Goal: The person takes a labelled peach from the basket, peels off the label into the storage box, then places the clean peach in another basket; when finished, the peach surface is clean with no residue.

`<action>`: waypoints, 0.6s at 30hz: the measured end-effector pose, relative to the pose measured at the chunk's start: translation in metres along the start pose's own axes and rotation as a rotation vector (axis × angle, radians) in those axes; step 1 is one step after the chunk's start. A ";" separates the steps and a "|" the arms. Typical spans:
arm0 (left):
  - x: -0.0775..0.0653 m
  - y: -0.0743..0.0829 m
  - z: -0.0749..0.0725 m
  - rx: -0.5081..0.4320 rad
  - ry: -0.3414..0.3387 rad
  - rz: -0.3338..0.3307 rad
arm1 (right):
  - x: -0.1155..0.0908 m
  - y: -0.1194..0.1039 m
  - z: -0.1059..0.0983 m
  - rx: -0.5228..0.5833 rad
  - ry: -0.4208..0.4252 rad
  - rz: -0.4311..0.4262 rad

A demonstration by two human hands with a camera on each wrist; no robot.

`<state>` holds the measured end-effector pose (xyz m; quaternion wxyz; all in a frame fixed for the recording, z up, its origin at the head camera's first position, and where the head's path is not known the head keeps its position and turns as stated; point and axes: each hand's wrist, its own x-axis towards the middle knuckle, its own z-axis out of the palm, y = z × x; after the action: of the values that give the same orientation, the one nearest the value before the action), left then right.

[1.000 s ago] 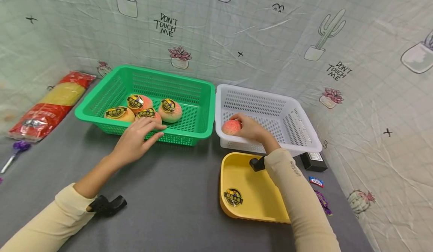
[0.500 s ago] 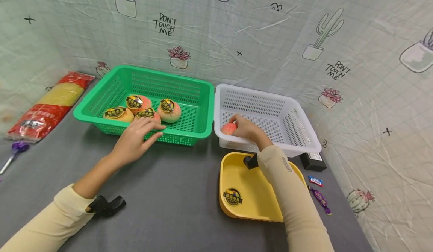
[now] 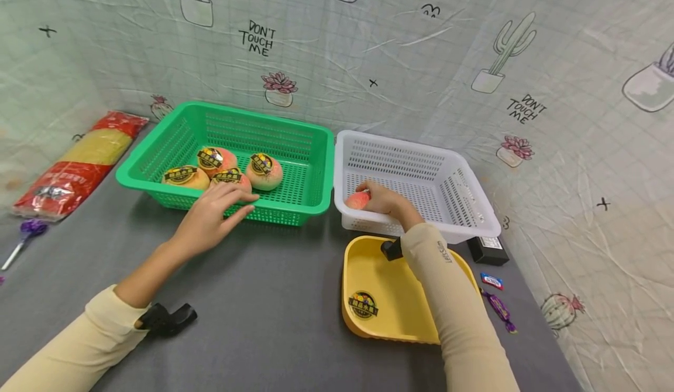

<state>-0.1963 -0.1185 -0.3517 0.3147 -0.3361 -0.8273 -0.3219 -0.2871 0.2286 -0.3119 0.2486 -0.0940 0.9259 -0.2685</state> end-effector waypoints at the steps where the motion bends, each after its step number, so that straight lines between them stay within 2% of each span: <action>1: 0.000 0.000 0.000 -0.002 -0.001 0.002 | 0.000 0.000 0.000 -0.004 -0.001 -0.001; 8: 0.001 0.001 0.000 -0.007 -0.014 0.008 | -0.003 0.000 -0.002 -0.016 -0.013 -0.057; 12: 0.001 0.000 -0.004 -0.023 -0.055 -0.024 | -0.007 -0.008 -0.008 0.024 0.010 -0.105; 15: 0.002 -0.001 -0.012 -0.068 -0.096 -0.095 | -0.014 -0.023 -0.013 0.058 0.130 -0.115; 18: 0.005 -0.007 -0.028 -0.098 -0.089 -0.174 | -0.019 -0.041 -0.015 0.104 0.333 -0.132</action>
<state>-0.1958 -0.1413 -0.3336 0.2318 -0.2920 -0.8498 -0.3726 -0.2763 0.2071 -0.2711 0.0782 -0.0959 0.9310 -0.3434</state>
